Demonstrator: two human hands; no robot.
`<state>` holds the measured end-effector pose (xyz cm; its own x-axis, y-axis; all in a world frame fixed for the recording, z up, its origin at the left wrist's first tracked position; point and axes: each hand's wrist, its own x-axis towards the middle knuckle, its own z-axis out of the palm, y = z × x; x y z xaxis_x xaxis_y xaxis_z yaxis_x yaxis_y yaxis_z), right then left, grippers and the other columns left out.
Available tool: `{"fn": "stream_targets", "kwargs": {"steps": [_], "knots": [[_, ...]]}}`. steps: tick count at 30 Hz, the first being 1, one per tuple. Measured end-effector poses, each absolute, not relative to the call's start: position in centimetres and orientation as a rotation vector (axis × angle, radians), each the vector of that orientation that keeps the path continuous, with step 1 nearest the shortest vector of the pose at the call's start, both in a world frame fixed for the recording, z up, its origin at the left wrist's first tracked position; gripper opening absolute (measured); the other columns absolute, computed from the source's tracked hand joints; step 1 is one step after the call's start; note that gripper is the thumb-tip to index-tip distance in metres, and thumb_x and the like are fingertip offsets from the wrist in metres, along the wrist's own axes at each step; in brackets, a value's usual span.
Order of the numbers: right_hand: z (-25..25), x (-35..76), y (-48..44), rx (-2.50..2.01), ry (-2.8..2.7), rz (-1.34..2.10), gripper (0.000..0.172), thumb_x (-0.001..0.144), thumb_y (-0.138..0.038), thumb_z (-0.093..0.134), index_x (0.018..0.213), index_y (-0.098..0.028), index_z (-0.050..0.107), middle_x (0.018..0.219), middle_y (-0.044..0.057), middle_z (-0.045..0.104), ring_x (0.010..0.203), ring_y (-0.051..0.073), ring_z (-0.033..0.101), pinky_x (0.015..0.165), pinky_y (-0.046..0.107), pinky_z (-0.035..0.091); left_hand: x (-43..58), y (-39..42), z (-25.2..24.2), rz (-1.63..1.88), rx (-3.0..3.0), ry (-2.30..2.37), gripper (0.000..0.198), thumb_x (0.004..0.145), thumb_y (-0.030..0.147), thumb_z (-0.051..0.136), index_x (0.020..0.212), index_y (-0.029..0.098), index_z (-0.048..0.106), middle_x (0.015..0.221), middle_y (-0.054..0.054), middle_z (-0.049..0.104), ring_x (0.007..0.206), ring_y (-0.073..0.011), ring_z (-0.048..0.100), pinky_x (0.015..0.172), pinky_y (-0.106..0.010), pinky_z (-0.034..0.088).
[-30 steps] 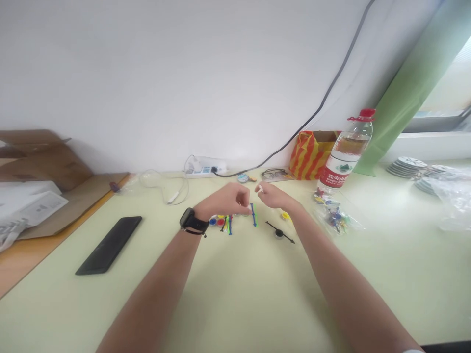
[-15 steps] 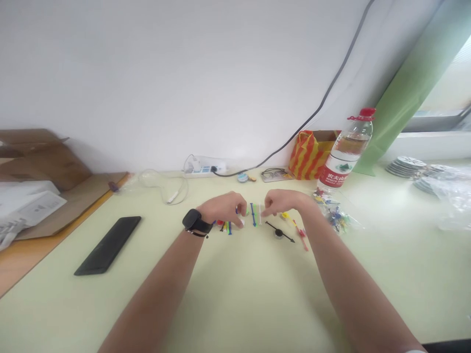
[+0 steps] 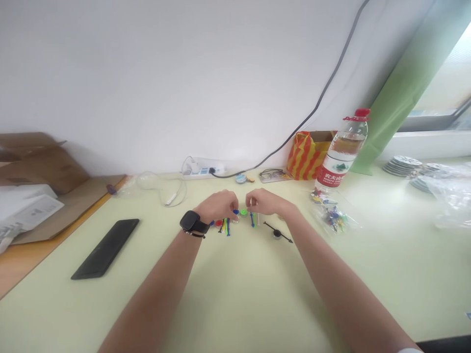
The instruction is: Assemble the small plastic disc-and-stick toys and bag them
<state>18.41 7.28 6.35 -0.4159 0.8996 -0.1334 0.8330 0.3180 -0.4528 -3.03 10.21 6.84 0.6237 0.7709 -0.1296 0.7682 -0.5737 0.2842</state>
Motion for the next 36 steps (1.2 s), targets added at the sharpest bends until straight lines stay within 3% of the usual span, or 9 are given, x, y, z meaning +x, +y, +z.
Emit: {"fn": "stream_targets", "kwargs": {"steps": [7, 12, 15, 19, 22, 27, 32, 36], "knots": [[4.5, 16.8, 7.7, -1.616, -2.391, 0.609, 0.012, 0.085, -0.019, 0.066, 0.096, -0.020, 0.071, 0.100, 0.005, 0.072, 0.082, 0.016, 0.063, 0.065, 0.024, 0.040, -3.3, 10.7, 6.2, 0.071, 2.536, 1.198, 0.025, 0.069, 0.041, 0.081, 0.087, 0.023, 0.079, 0.087, -0.005, 0.074, 0.069, -0.0202, 0.066, 0.060, -0.029, 0.042], [6.5, 18.8, 7.2, -1.646, -2.407, 0.655, 0.017, 0.083, -0.035, 0.071, 0.090, -0.019, 0.069, 0.098, 0.005, 0.072, 0.081, 0.017, 0.063, 0.065, 0.025, 0.041, -3.4, 10.8, 6.2, 0.084, 2.501, 1.197, 0.034, 0.068, 0.043, 0.081, 0.095, 0.024, 0.079, 0.097, -0.005, 0.074, 0.074, -0.0204, 0.067, 0.060, -0.029, 0.043], [8.1, 20.7, 6.7, -1.764, -2.526, 0.922, 0.035, 0.067, -0.049, 0.083, 0.081, -0.020, 0.071, 0.087, 0.004, 0.073, 0.075, 0.018, 0.063, 0.060, 0.027, 0.041, -3.7, 10.9, 6.4, 0.066, 2.500, 1.165, 0.040, 0.067, 0.045, 0.080, 0.102, 0.025, 0.077, 0.100, -0.004, 0.073, 0.080, -0.0207, 0.068, 0.061, -0.028, 0.044], [8.6, 22.1, 6.3, -1.977, -2.666, 1.384, 0.041, 0.053, -0.045, 0.090, 0.078, -0.019, 0.072, 0.085, 0.003, 0.075, 0.078, 0.019, 0.062, 0.063, 0.027, 0.041, -3.9, 11.0, 6.6, 0.031, 2.502, 1.134, 0.044, 0.065, 0.044, 0.081, 0.106, 0.026, 0.076, 0.101, -0.003, 0.073, 0.086, -0.0208, 0.068, 0.064, -0.027, 0.045], [8.0, 22.1, 6.1, -1.948, -2.677, 1.484, 0.036, 0.056, -0.039, 0.089, 0.080, -0.018, 0.073, 0.082, 0.002, 0.074, 0.074, 0.017, 0.061, 0.064, 0.027, 0.042, -4.0, 11.1, 6.4, 0.015, 2.502, 1.151, 0.041, 0.065, 0.045, 0.082, 0.101, 0.026, 0.077, 0.101, -0.003, 0.073, 0.088, -0.0215, 0.068, 0.064, -0.027, 0.045], [8.2, 22.2, 5.8, -1.798, -2.576, 1.328, 0.027, 0.063, -0.032, 0.083, 0.084, -0.019, 0.072, 0.070, 0.000, 0.071, 0.068, 0.017, 0.065, 0.062, 0.026, 0.044, -3.8, 10.8, 6.9, 0.063, 2.476, 1.177, 0.045, 0.065, 0.048, 0.082, 0.102, 0.023, 0.076, 0.099, -0.005, 0.073, 0.085, -0.0217, 0.069, 0.064, -0.027, 0.045], [9.7, 21.6, 5.2, -1.423, -2.094, 1.276, 0.013, 0.078, -0.016, 0.068, 0.090, -0.019, 0.063, 0.077, 0.004, 0.075, 0.069, 0.016, 0.069, 0.067, 0.024, 0.053, -2.9, 9.1, 9.6, 0.482, 2.386, 1.022, 0.040, 0.082, 0.051, 0.071, 0.107, 0.020, 0.073, 0.100, -0.007, 0.075, 0.088, -0.0207, 0.070, 0.074, -0.029, 0.053], [10.3, 20.6, 5.2, -1.186, -1.813, 1.309, 0.010, 0.083, -0.016, 0.066, 0.091, -0.017, 0.060, 0.079, 0.006, 0.075, 0.072, 0.016, 0.070, 0.073, 0.027, 0.058, -1.4, 7.6, 11.1, 0.680, 2.207, 0.723, 0.035, 0.086, 0.044, 0.072, 0.110, 0.018, 0.070, 0.111, -0.008, 0.074, 0.095, -0.0194, 0.072, 0.085, -0.031, 0.058]]}}
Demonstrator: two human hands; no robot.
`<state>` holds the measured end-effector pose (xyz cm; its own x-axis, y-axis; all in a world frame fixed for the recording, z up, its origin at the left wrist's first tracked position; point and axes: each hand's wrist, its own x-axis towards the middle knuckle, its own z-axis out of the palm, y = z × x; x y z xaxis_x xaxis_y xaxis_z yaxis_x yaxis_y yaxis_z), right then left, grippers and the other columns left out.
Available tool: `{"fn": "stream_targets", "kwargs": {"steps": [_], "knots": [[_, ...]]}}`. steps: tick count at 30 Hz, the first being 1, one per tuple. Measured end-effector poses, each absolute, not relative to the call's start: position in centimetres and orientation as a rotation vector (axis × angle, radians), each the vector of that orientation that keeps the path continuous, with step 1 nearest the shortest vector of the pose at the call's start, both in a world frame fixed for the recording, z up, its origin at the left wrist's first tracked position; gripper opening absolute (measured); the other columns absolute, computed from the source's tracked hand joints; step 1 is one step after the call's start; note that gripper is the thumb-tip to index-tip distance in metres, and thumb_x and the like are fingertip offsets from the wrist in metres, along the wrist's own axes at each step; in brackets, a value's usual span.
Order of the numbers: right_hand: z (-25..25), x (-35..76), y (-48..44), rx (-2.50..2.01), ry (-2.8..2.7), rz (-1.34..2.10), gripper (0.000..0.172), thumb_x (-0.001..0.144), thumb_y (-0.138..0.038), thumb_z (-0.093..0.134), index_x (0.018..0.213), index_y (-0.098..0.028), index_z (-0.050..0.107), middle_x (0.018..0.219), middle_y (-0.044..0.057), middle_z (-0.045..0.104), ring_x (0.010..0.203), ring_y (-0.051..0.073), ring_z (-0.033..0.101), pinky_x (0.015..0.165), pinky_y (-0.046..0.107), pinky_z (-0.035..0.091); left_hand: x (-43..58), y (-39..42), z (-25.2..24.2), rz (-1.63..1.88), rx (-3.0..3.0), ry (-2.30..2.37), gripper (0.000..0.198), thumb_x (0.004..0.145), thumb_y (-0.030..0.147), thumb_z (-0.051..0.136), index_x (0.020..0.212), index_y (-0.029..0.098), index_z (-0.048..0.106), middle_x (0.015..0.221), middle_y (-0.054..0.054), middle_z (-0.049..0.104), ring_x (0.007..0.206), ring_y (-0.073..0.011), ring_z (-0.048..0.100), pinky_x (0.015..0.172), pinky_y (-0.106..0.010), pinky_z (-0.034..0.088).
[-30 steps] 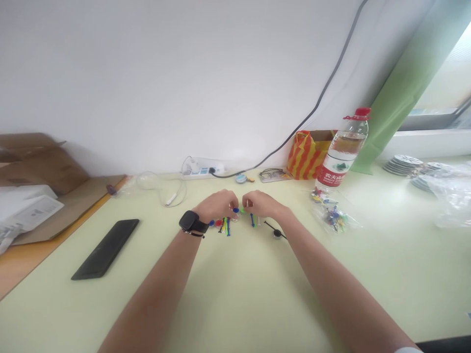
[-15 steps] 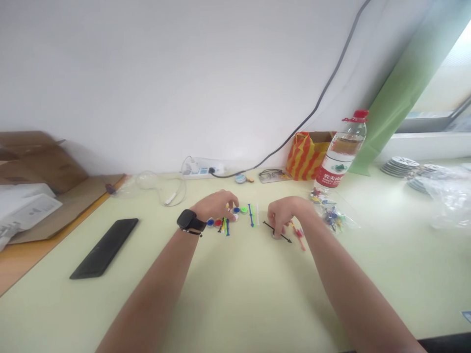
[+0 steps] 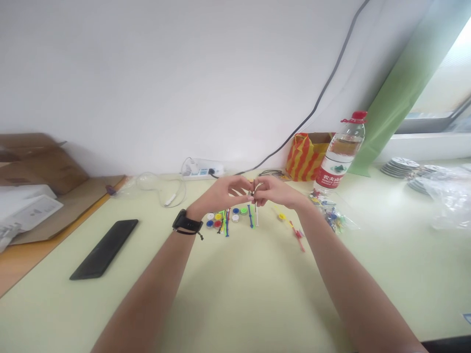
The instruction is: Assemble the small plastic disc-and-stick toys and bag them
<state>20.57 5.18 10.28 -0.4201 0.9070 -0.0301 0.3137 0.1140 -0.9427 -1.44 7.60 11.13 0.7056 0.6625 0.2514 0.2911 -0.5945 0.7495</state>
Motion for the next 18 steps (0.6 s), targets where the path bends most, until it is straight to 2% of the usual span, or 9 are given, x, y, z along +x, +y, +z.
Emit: {"fn": "stream_targets", "kwargs": {"steps": [6, 12, 15, 18], "knots": [[10.0, 20.3, 5.4, -1.031, -1.782, 1.374, 0.003, 0.084, -0.017, 0.060, 0.087, -0.017, 0.058, 0.079, 0.006, 0.074, 0.072, 0.016, 0.069, 0.073, 0.029, 0.057, -0.5, 7.4, 10.6, 0.826, 2.199, 0.695, 0.023, 0.088, 0.035, 0.069, 0.098, 0.015, 0.075, 0.096, -0.007, 0.078, 0.086, -0.0175, 0.073, 0.085, -0.030, 0.059], [9.6, 20.1, 5.4, -1.012, -1.811, 1.366, 0.013, 0.078, -0.017, 0.058, 0.090, -0.019, 0.058, 0.077, 0.001, 0.069, 0.068, 0.014, 0.062, 0.070, 0.026, 0.052, -0.7, 7.2, 10.7, 0.754, 2.233, 0.662, 0.018, 0.085, 0.027, 0.070, 0.098, 0.016, 0.075, 0.092, -0.006, 0.078, 0.083, -0.0172, 0.073, 0.084, -0.029, 0.058], [9.5, 20.0, 5.5, -1.118, -1.893, 1.220, 0.013, 0.083, -0.021, 0.052, 0.094, -0.020, 0.059, 0.079, 0.000, 0.066, 0.068, 0.013, 0.057, 0.064, 0.023, 0.046, -0.7, 7.1, 10.6, 0.758, 2.198, 0.673, 0.014, 0.084, 0.027, 0.069, 0.092, 0.016, 0.072, 0.090, -0.006, 0.077, 0.083, -0.0180, 0.073, 0.083, -0.029, 0.058], [8.9, 20.3, 6.1, -1.481, -2.027, 0.903, 0.025, 0.090, -0.021, 0.045, 0.108, -0.021, 0.062, 0.093, 0.003, 0.068, 0.083, 0.016, 0.061, 0.068, 0.023, 0.045, -0.7, 7.4, 10.0, 0.726, 2.213, 0.724, 0.012, 0.081, 0.028, 0.072, 0.082, 0.016, 0.069, 0.085, -0.005, 0.076, 0.079, -0.0178, 0.072, 0.079, -0.029, 0.057]]}}
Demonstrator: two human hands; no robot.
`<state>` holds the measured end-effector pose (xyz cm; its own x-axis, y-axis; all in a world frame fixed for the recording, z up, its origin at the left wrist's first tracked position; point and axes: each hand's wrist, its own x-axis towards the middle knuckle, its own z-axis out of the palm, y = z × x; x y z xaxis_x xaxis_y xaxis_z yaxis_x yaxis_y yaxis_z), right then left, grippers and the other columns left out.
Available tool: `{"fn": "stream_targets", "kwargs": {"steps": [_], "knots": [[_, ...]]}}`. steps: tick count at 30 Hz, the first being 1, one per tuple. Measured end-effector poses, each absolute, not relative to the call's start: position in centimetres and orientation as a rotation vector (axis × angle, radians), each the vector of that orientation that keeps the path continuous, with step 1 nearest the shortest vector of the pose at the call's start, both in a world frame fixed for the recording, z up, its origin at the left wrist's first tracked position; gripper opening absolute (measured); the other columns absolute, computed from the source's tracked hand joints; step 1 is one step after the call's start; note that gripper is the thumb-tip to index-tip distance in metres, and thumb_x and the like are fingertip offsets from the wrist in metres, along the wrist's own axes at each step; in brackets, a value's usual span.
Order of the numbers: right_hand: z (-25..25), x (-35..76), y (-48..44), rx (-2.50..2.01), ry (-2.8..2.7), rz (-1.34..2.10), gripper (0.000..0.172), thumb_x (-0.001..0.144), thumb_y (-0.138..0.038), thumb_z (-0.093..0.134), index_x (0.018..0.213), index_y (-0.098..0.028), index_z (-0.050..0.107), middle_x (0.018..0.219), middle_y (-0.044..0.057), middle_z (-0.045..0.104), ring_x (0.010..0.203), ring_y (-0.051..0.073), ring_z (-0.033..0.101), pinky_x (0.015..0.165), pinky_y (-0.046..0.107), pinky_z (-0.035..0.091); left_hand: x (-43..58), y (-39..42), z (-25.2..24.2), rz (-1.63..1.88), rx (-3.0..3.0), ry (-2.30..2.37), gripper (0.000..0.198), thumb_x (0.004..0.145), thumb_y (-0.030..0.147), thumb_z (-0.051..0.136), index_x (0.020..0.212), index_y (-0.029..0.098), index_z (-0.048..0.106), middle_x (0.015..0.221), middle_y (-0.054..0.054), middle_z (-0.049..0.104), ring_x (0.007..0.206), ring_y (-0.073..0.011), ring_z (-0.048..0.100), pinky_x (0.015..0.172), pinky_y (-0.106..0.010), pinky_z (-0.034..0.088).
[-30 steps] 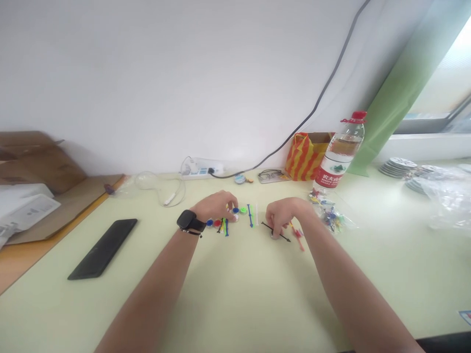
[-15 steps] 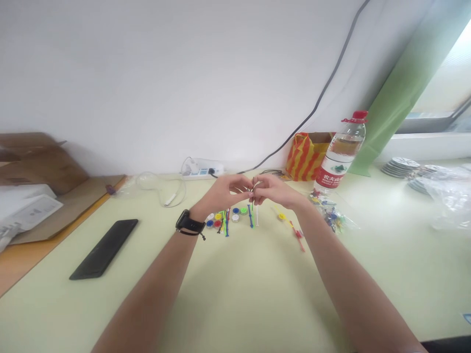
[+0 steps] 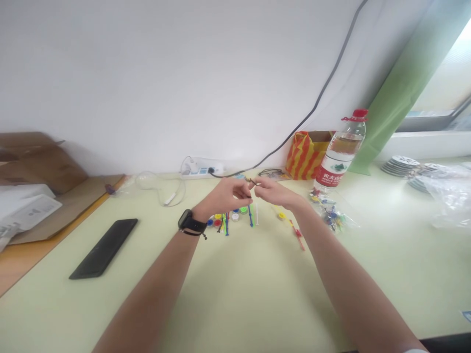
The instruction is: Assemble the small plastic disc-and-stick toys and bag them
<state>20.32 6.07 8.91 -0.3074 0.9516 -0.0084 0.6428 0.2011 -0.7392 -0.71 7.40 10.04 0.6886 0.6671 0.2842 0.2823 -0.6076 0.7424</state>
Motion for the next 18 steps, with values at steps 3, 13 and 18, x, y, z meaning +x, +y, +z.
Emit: {"fn": "stream_targets", "kwargs": {"steps": [3, 13, 18], "knots": [[7.6, 21.1, 7.1, -1.793, -2.131, 0.743, 0.031, 0.086, -0.016, 0.053, 0.115, -0.019, 0.063, 0.111, 0.010, 0.070, 0.098, 0.021, 0.063, 0.074, 0.026, 0.046, -0.5, 7.7, 9.2, 0.586, 2.301, 0.779, 0.009, 0.076, 0.027, 0.075, 0.078, 0.018, 0.072, 0.083, -0.004, 0.076, 0.081, -0.0189, 0.070, 0.078, -0.030, 0.055], [5.6, 21.3, 7.4, -2.000, -2.241, 0.940, 0.025, 0.081, -0.016, 0.064, 0.105, -0.018, 0.067, 0.067, 0.005, 0.073, 0.065, 0.021, 0.071, 0.060, 0.027, 0.049, 0.5, 7.7, 6.8, 0.161, 2.403, 0.809, 0.010, 0.063, 0.021, 0.080, 0.073, 0.024, 0.080, 0.077, -0.001, 0.075, 0.075, -0.0212, 0.067, 0.066, -0.030, 0.048], [7.0, 22.8, 7.5, -2.029, -2.246, 0.868, 0.017, 0.077, -0.016, 0.066, 0.094, -0.017, 0.069, 0.074, 0.007, 0.075, 0.068, 0.021, 0.072, 0.061, 0.027, 0.048, -0.6, 8.7, 6.7, 0.157, 2.348, 0.837, 0.017, 0.061, 0.024, 0.082, 0.077, 0.023, 0.082, 0.082, -0.002, 0.077, 0.075, -0.0206, 0.066, 0.066, -0.030, 0.046]]}}
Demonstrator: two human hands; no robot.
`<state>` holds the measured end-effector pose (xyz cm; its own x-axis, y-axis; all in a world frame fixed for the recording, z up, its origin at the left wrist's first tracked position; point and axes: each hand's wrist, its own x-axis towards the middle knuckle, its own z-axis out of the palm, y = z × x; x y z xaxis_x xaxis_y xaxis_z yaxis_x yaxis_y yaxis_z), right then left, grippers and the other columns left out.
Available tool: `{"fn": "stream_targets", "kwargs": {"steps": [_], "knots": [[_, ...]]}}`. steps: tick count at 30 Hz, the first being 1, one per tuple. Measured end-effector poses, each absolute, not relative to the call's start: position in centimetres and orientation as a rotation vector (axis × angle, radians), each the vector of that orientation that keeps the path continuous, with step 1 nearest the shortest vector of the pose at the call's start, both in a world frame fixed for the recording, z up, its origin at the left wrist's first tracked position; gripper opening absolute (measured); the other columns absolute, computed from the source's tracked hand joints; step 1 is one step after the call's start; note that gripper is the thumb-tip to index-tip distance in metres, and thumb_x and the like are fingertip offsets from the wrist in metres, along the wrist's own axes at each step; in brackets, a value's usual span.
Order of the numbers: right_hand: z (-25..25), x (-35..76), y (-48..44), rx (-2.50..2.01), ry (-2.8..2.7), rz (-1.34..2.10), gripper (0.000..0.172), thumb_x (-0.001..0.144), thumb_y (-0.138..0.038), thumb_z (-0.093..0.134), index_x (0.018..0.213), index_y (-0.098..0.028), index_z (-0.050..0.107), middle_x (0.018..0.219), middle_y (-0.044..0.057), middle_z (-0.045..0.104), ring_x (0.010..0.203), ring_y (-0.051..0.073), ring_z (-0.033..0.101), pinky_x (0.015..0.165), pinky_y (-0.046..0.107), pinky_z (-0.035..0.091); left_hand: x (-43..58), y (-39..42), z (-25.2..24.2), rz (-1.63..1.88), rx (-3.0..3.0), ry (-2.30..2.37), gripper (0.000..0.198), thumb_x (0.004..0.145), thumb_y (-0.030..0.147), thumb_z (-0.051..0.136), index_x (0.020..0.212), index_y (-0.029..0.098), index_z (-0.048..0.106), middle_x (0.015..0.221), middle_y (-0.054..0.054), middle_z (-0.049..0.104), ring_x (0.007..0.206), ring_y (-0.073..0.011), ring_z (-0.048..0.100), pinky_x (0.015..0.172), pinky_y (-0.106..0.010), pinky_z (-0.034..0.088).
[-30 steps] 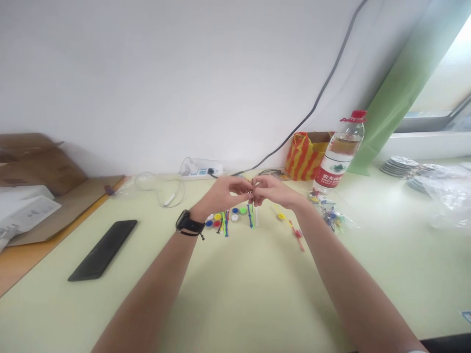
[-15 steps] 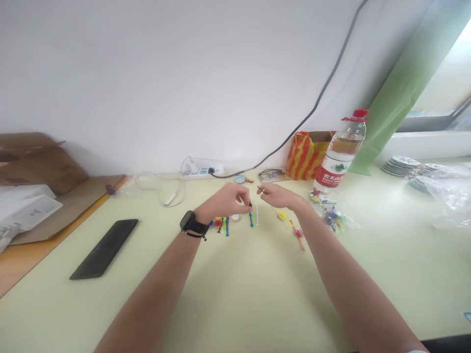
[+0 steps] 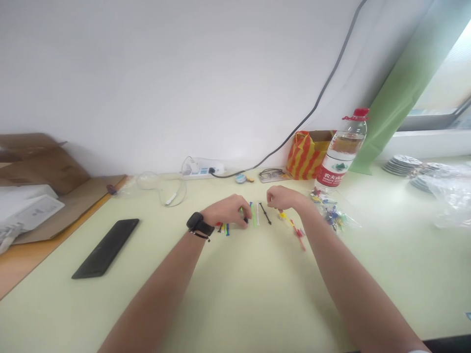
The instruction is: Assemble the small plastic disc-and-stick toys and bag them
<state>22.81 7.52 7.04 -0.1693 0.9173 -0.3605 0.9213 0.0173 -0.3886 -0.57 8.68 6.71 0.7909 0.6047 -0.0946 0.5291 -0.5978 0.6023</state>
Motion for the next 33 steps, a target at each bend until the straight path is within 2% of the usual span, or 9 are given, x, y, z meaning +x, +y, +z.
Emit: {"fn": "stream_targets", "kwargs": {"steps": [3, 6, 10, 15, 20, 27, 33], "knots": [[7.4, 23.4, 7.5, 2.017, 2.233, -0.832, 0.013, 0.074, -0.017, 0.070, 0.088, -0.017, 0.069, 0.078, 0.008, 0.076, 0.068, 0.021, 0.071, 0.059, 0.027, 0.047, -0.7, 8.9, 6.5, 0.183, 2.346, 0.812, 0.016, 0.066, 0.027, 0.079, 0.082, 0.023, 0.083, 0.082, -0.001, 0.077, 0.072, -0.0190, 0.063, 0.063, -0.029, 0.044], [7.0, 22.8, 7.3, 2.011, 2.246, -0.827, 0.015, 0.076, -0.018, 0.070, 0.090, -0.018, 0.068, 0.087, 0.007, 0.076, 0.066, 0.018, 0.071, 0.059, 0.026, 0.048, -0.8, 9.0, 6.5, 0.198, 2.350, 0.801, 0.014, 0.068, 0.030, 0.079, 0.080, 0.023, 0.083, 0.080, -0.001, 0.076, 0.071, -0.0180, 0.061, 0.063, -0.028, 0.043], [6.0, 20.9, 7.1, 2.018, 2.260, -0.778, 0.017, 0.078, -0.023, 0.070, 0.094, -0.019, 0.068, 0.088, 0.009, 0.076, 0.065, 0.021, 0.069, 0.056, 0.029, 0.047, -1.7, 9.5, 7.0, 0.261, 2.359, 0.825, 0.017, 0.068, 0.034, 0.081, 0.080, 0.022, 0.081, 0.079, -0.001, 0.074, 0.071, -0.0161, 0.060, 0.063, -0.026, 0.042], [4.7, 18.8, 7.2, 2.022, 2.370, -0.680, 0.021, 0.081, -0.029, 0.071, 0.099, -0.020, 0.065, 0.108, 0.013, 0.073, 0.086, 0.024, 0.070, 0.061, 0.027, 0.044, -2.2, 9.9, 7.3, 0.267, 2.380, 0.911, 0.022, 0.067, 0.038, 0.082, 0.081, 0.022, 0.081, 0.072, 0.000, 0.069, 0.063, -0.0140, 0.055, 0.055, -0.026, 0.037], [3.8, 17.5, 7.3, 2.055, 2.434, -0.601, 0.025, 0.087, -0.032, 0.066, 0.107, -0.019, 0.061, 0.116, 0.014, 0.069, 0.100, 0.026, 0.067, 0.065, 0.027, 0.041, -1.4, 9.7, 6.6, 0.300, 2.408, 0.812, 0.016, 0.066, 0.032, 0.083, 0.078, 0.021, 0.081, 0.078, 0.000, 0.073, 0.070, -0.0152, 0.060, 0.063, -0.026, 0.042], [3.8, 17.8, 7.3, 2.021, 2.435, -0.680, 0.018, 0.081, -0.022, 0.068, 0.098, -0.020, 0.061, 0.109, 0.010, 0.071, 0.091, 0.022, 0.068, 0.059, 0.024, 0.040, -1.2, 9.7, 6.2, 0.224, 2.402, 0.837, 0.016, 0.067, 0.027, 0.082, 0.081, 0.020, 0.081, 0.083, 0.000, 0.076, 0.076, -0.0177, 0.064, 0.070, -0.027, 0.045], [4.6, 17.4, 6.9, 1.963, 2.419, -0.813, 0.020, 0.076, -0.020, 0.071, 0.094, -0.020, 0.061, 0.111, 0.010, 0.071, 0.087, 0.021, 0.069, 0.057, 0.024, 0.043, -1.6, 10.1, 5.9, 0.245, 2.455, 0.872, 0.028, 0.066, 0.040, 0.085, 0.086, 0.022, 0.078, 0.093, -0.002, 0.074, 0.084, -0.0212, 0.065, 0.073, -0.030, 0.046]]}}
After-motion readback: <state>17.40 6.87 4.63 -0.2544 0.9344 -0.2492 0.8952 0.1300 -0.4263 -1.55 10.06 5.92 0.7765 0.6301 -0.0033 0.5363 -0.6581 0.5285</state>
